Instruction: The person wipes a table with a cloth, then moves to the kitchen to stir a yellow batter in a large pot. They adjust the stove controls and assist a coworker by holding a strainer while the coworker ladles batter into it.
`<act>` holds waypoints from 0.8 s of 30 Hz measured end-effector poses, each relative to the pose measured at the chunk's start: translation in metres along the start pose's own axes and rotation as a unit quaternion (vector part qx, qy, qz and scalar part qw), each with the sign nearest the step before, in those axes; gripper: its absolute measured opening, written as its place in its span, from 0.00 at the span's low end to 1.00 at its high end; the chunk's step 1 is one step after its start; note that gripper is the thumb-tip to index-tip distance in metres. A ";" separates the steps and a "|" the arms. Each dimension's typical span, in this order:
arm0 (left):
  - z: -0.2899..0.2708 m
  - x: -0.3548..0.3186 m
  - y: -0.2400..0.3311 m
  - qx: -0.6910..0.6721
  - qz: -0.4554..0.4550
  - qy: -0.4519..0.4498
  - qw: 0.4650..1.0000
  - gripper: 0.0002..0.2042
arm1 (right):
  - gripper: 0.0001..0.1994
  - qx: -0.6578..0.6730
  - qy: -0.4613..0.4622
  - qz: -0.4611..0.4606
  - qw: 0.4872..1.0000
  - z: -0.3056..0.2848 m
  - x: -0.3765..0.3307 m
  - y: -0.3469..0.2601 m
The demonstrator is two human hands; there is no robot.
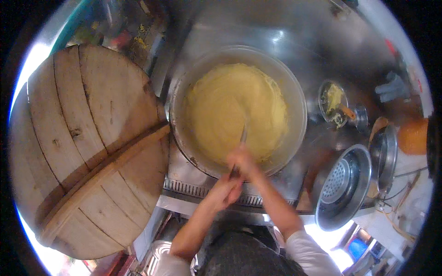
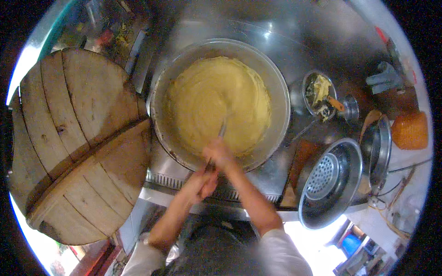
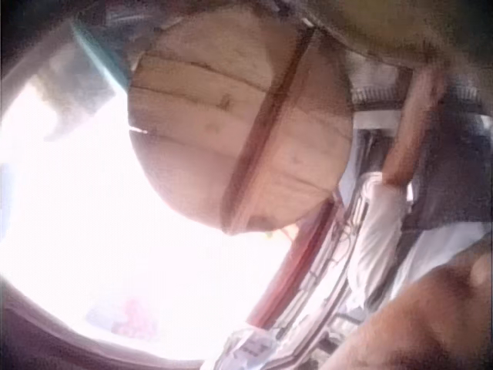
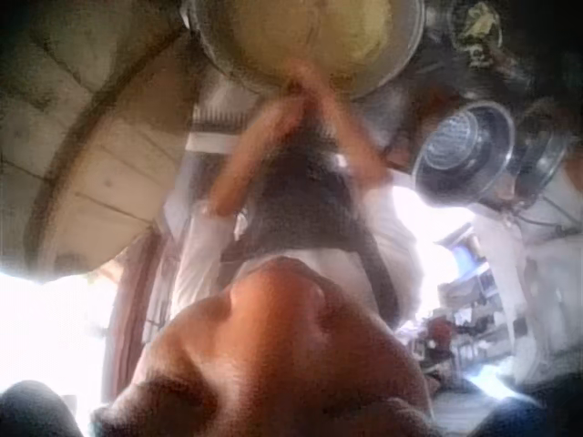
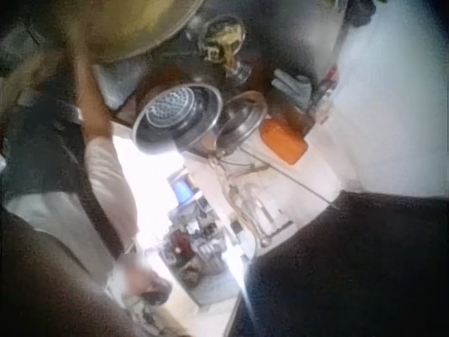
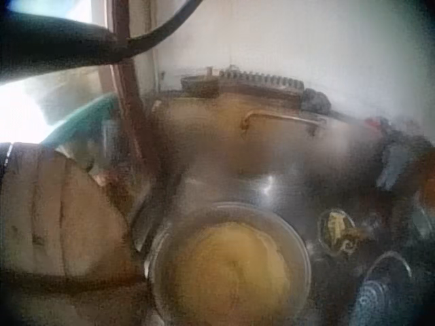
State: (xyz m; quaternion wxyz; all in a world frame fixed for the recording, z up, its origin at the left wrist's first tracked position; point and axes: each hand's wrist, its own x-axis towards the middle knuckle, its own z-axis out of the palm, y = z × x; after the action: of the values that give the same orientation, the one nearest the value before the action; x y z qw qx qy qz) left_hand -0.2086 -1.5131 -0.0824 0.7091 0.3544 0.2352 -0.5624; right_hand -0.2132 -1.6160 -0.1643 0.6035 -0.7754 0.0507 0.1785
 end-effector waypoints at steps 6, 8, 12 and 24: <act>0.006 -0.028 0.050 0.044 0.057 0.062 0.995 0.05 | 0.08 -0.220 -0.002 -0.347 0.912 -0.009 0.074 -0.053; 0.005 0.020 0.070 0.015 0.022 0.126 0.992 0.02 | 0.08 0.111 -0.056 -0.018 0.992 -0.039 0.094 -0.032; -0.042 -0.048 -0.023 -0.135 -0.062 0.020 0.989 0.03 | 0.09 0.114 0.034 -0.019 0.993 -0.006 0.005 -0.007; -0.074 -0.035 0.028 0.212 0.099 0.066 0.970 0.04 | 0.07 -0.139 -0.023 -0.052 0.989 0.029 0.047 -0.031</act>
State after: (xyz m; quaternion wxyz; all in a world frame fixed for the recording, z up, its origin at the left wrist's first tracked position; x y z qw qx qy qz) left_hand -0.1853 -1.4312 -0.0972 0.6526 0.5550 0.1208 -0.5016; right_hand -0.1670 -1.5736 -0.1577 0.4994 -0.8491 -0.0290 0.1698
